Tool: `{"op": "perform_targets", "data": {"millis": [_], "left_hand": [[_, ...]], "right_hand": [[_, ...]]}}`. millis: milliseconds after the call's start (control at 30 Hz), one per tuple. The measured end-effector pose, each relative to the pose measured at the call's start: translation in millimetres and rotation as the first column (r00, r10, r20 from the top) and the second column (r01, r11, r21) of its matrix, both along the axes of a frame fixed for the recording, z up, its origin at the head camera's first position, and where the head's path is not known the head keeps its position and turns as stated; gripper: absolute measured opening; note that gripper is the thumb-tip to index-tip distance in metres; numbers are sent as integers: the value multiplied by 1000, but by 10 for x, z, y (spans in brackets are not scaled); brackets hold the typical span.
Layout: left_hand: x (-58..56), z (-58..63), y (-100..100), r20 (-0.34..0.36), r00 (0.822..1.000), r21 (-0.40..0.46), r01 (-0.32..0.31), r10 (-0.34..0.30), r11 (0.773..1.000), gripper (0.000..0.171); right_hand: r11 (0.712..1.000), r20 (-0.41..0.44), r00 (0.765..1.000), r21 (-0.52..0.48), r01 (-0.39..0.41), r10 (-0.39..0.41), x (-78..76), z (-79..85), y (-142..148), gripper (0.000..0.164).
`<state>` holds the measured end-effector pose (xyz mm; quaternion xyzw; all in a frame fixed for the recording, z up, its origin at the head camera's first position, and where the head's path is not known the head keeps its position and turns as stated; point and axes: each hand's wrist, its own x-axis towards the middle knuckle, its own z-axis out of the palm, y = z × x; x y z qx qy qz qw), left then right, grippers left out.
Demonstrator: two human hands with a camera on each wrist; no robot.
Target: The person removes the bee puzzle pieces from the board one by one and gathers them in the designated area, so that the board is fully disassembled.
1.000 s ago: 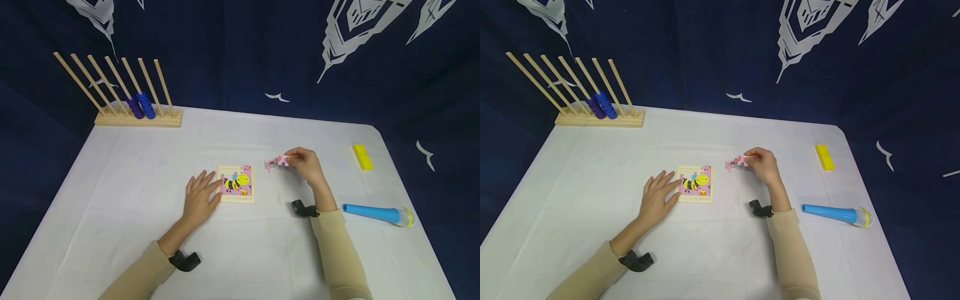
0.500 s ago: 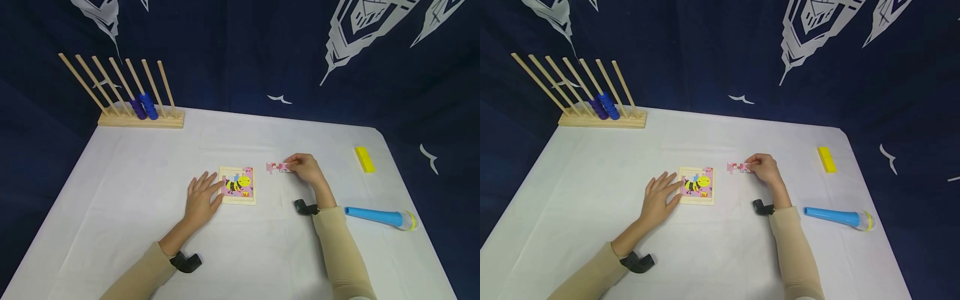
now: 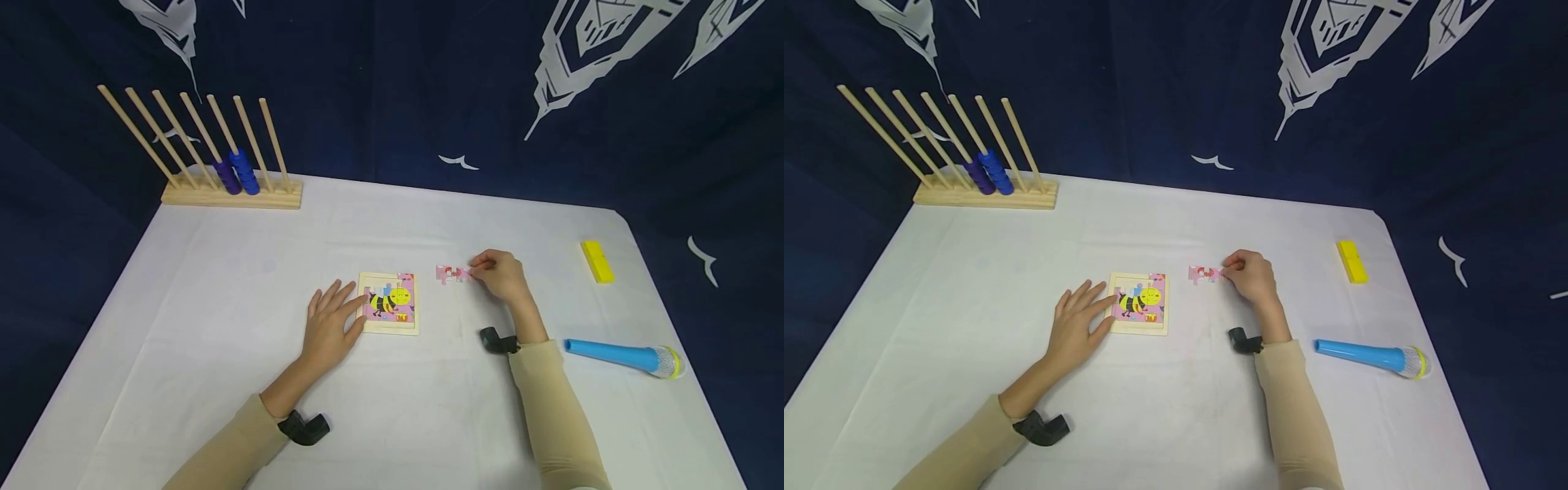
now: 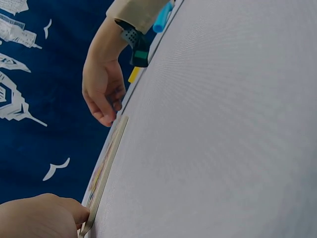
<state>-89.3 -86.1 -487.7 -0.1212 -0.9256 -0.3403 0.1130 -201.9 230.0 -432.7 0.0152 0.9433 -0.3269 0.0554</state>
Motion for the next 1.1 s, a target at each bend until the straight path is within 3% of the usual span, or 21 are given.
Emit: {"op": "perform_targets", "data": {"millis": [300, 567, 1100], "left_hand": [[6, -1, 0, 0, 1000, 9, 1, -1, 1000, 35], [1, 0, 5, -6, 1000, 9, -2, 2, 1000, 34], [6, 20, 14, 6, 1000, 18, 5, -5, 1000, 34]], "right_hand": [[997, -70, 996, -58, 50, -54, 51, 90, 88, 17], [984, -86, 994, -169, 54, -69, 118, 86, -46, 24], [939, -128, 989, -327, -109, 70, 320, 157, -735, 35]]}}
